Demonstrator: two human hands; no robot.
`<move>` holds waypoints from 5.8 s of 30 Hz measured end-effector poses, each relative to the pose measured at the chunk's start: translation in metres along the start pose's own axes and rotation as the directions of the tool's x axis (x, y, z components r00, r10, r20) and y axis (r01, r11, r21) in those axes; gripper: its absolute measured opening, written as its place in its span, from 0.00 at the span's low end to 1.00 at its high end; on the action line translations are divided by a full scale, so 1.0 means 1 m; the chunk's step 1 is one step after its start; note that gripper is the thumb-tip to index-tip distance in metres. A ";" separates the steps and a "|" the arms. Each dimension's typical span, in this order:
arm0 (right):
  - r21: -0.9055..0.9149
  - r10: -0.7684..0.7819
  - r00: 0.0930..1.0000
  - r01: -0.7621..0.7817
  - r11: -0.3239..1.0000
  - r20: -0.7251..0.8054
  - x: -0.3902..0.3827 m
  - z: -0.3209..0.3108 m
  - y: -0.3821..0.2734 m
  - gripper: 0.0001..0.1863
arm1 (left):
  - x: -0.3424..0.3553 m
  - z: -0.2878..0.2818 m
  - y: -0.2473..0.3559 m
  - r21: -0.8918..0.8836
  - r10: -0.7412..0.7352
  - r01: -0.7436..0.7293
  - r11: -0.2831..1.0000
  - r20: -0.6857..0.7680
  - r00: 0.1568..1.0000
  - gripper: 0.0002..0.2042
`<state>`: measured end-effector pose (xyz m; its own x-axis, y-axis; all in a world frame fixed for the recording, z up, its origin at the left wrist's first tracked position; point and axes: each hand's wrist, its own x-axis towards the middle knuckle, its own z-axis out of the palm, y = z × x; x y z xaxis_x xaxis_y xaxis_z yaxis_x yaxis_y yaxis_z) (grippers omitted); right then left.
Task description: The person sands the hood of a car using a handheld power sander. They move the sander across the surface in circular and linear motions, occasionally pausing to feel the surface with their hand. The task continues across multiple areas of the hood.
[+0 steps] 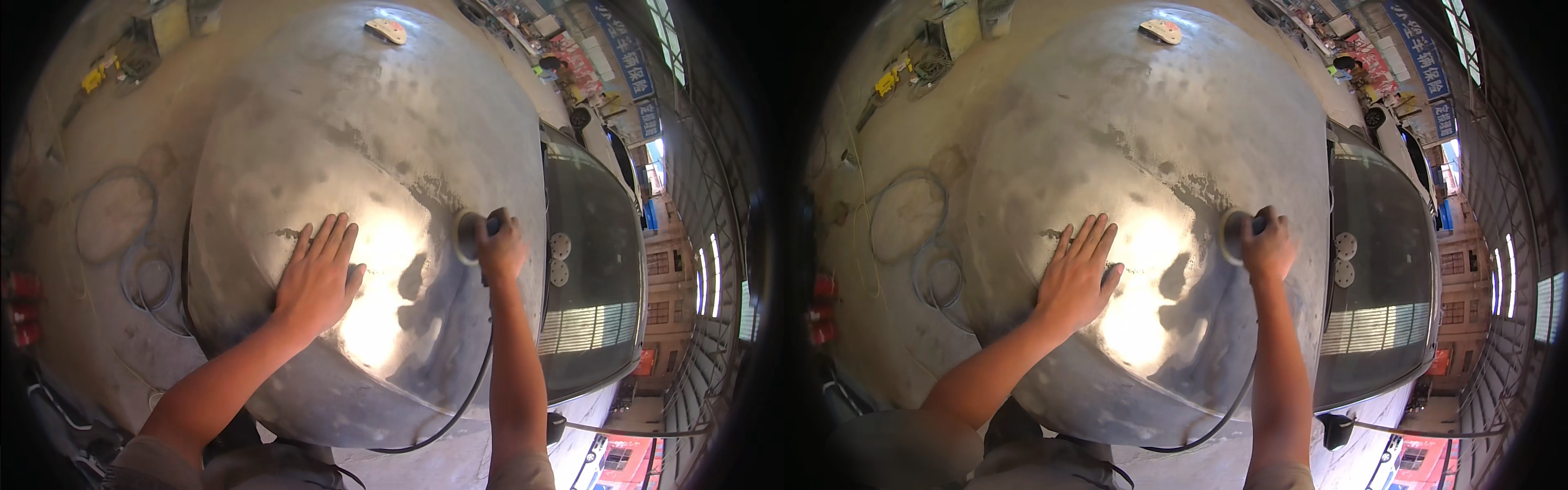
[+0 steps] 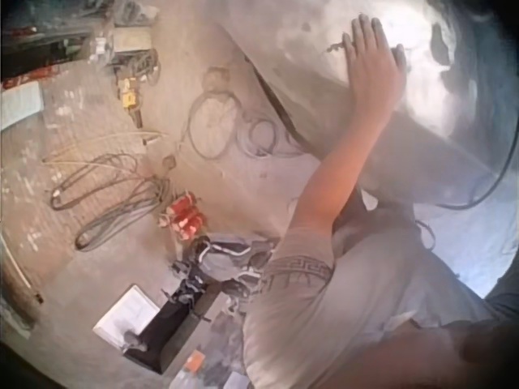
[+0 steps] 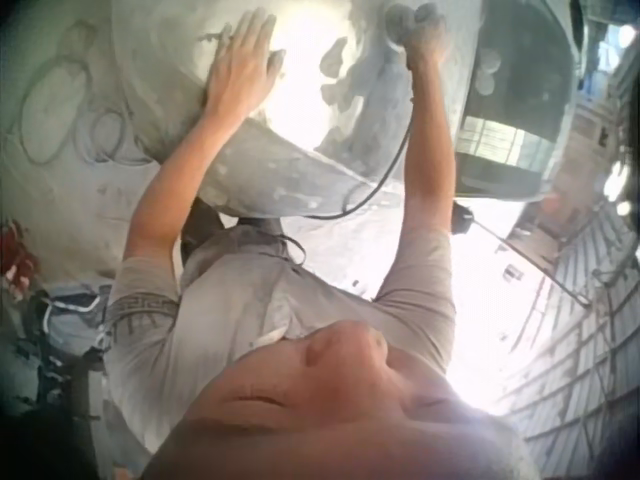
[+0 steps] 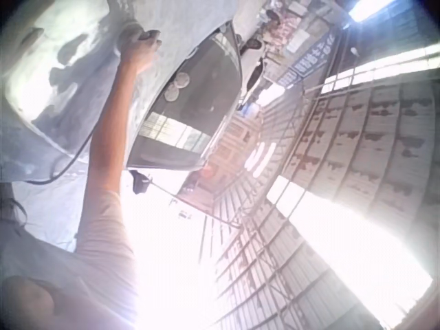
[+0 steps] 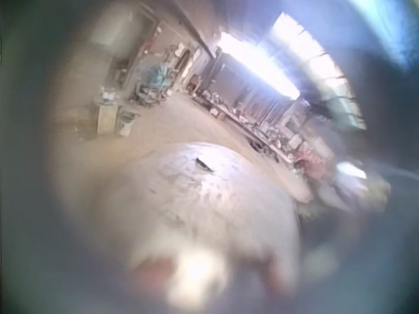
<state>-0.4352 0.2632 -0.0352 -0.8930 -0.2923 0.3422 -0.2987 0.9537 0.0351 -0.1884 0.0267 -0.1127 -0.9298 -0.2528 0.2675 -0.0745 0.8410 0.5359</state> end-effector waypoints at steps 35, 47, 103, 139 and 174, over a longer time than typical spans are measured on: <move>-0.141 0.104 0.994 -0.098 0.985 0.041 0.028 -0.003 -0.045 0.18 | 0.001 0.004 -0.006 0.157 0.002 -0.018 0.987 0.104 0.995 0.34; -0.060 -0.025 0.997 0.029 0.998 0.079 0.014 0.003 -0.052 0.20 | -0.003 -0.003 -0.011 -0.064 -0.006 0.003 0.998 -0.047 0.999 0.31; -0.090 0.160 0.987 -0.158 0.983 0.009 0.036 -0.002 -0.079 0.19 | 0.001 -0.005 -0.007 -0.132 -0.019 0.013 0.991 -0.044 0.999 0.30; -0.057 0.053 0.991 -0.046 0.997 0.126 -0.033 -0.018 -0.082 0.18 | -0.001 -0.006 -0.014 -0.129 -0.028 0.021 0.991 -0.050 0.998 0.29; -0.139 0.005 0.962 0.034 0.990 0.272 -0.012 -0.040 -0.082 0.19 | 0.000 -0.003 -0.010 -0.088 -0.022 0.017 0.996 -0.051 0.998 0.30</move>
<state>-0.3862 0.1910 -0.0052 -0.9523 -0.2961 0.0744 -0.2796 0.9437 0.1770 -0.1861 0.0165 -0.1156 -0.9083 -0.2951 0.2964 -0.0586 0.7914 0.6085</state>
